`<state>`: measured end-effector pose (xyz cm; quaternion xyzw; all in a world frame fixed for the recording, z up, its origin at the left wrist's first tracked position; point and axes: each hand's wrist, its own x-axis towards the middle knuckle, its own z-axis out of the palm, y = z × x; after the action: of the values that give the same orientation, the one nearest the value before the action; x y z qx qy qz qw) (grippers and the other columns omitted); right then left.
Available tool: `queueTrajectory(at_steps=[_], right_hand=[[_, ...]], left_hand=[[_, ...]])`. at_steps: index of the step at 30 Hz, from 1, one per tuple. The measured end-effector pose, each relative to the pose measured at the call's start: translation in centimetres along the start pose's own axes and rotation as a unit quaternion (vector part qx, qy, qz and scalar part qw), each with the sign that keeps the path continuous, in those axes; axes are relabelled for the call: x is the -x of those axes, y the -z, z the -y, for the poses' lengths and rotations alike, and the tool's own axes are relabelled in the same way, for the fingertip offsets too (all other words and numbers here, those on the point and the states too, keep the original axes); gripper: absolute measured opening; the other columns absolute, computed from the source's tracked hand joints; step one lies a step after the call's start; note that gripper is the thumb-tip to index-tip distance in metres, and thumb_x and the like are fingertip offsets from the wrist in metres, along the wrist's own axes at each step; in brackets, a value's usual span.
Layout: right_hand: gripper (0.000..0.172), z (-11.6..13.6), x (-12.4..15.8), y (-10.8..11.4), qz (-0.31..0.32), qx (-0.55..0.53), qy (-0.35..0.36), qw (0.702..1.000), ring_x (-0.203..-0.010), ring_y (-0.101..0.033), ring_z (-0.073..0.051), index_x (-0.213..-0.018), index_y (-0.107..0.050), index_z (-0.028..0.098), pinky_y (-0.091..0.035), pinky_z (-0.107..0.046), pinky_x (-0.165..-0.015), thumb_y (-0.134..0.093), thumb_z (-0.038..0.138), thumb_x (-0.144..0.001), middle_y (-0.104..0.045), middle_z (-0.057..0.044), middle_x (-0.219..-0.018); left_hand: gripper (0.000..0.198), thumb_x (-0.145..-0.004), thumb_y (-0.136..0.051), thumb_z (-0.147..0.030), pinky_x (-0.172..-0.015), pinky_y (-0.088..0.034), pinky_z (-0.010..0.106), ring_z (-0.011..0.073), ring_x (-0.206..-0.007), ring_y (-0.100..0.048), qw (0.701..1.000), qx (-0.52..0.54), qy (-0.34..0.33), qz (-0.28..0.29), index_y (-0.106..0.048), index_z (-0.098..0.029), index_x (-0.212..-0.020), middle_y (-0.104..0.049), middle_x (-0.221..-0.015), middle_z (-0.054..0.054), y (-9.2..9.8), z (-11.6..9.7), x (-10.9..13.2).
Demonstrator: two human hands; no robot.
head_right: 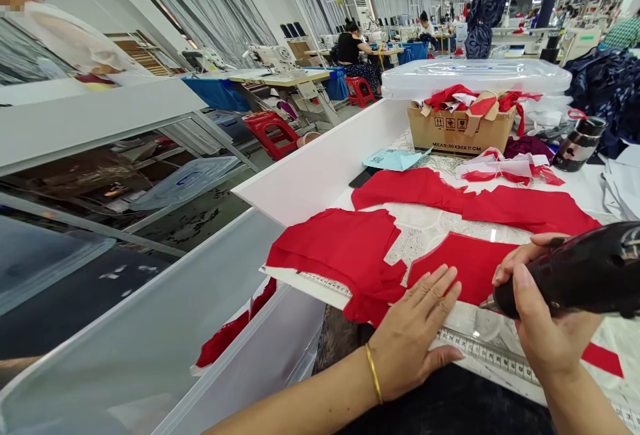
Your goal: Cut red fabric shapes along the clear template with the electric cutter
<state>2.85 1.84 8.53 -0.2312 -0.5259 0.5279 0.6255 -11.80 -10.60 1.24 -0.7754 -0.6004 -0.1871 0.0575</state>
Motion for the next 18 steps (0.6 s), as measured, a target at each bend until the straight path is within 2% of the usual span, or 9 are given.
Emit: queueTrajectory(at_steps=[4,8,13,16,18], right_hand=[[0.032,-0.3,-1.0,-0.3,-0.004,0.001,0.040,0.999,-0.051,-0.057,-0.017,-0.094,-0.064,0.024,-0.053,-0.032,-0.048,-0.086,0.033,-0.072,-0.062,0.004,-0.062],[0.032,-1.2,-2.2,-1.5,-0.004,-0.017,0.100,0.995,-0.047,-0.055,-0.015,-0.093,-0.062,0.022,-0.050,-0.029,-0.045,-0.084,0.032,-0.073,-0.062,0.006,-0.060],[0.030,-2.5,-1.8,-4.1,0.031,-0.014,0.081,0.996,-0.050,-0.059,-0.014,-0.099,-0.057,0.024,-0.054,-0.031,-0.052,-0.079,0.034,-0.081,-0.063,0.006,-0.063],[0.031,-3.1,-1.3,-5.7,0.061,-0.017,0.083,0.994,-0.051,-0.062,-0.015,-0.102,-0.056,0.024,-0.053,-0.031,-0.052,-0.078,0.037,-0.084,-0.065,0.006,-0.065],[0.029,-3.4,-1.1,-6.8,0.068,-0.017,0.085,0.994,-0.049,-0.061,-0.015,-0.103,-0.056,0.024,-0.052,-0.031,-0.050,-0.076,0.036,-0.085,-0.065,0.006,-0.064]], left_hand=[[0.083,-0.101,-0.039,-0.073,-0.124,-0.034,0.043,0.0308,-0.153,-0.036,1.000,-0.017,0.019,-0.001,-0.046,-0.006,-0.150,-0.049,-0.157,0.020,-1.6,-1.7,0.6],[0.087,-0.098,-0.040,-0.075,-0.124,-0.034,0.042,0.0306,-0.154,-0.034,0.999,-0.032,0.011,-0.020,-0.046,-0.006,-0.150,-0.048,-0.157,0.021,-2.3,-1.9,0.9],[0.082,-0.100,-0.043,-0.072,-0.123,-0.036,0.044,0.0321,-0.154,-0.034,0.998,-0.037,0.017,-0.044,-0.048,-0.006,-0.148,-0.051,-0.154,0.022,-2.5,-1.6,0.5],[0.086,-0.099,-0.039,-0.075,-0.121,-0.037,0.045,0.0346,-0.152,-0.037,0.997,-0.046,0.035,-0.051,-0.049,-0.005,-0.148,-0.051,-0.154,0.022,-2.7,-1.5,0.5],[0.087,-0.100,-0.035,-0.076,-0.122,-0.036,0.044,0.0332,-0.150,-0.039,0.997,-0.053,0.034,-0.053,-0.050,-0.004,-0.147,-0.052,-0.153,0.022,-2.9,-1.6,0.7]])
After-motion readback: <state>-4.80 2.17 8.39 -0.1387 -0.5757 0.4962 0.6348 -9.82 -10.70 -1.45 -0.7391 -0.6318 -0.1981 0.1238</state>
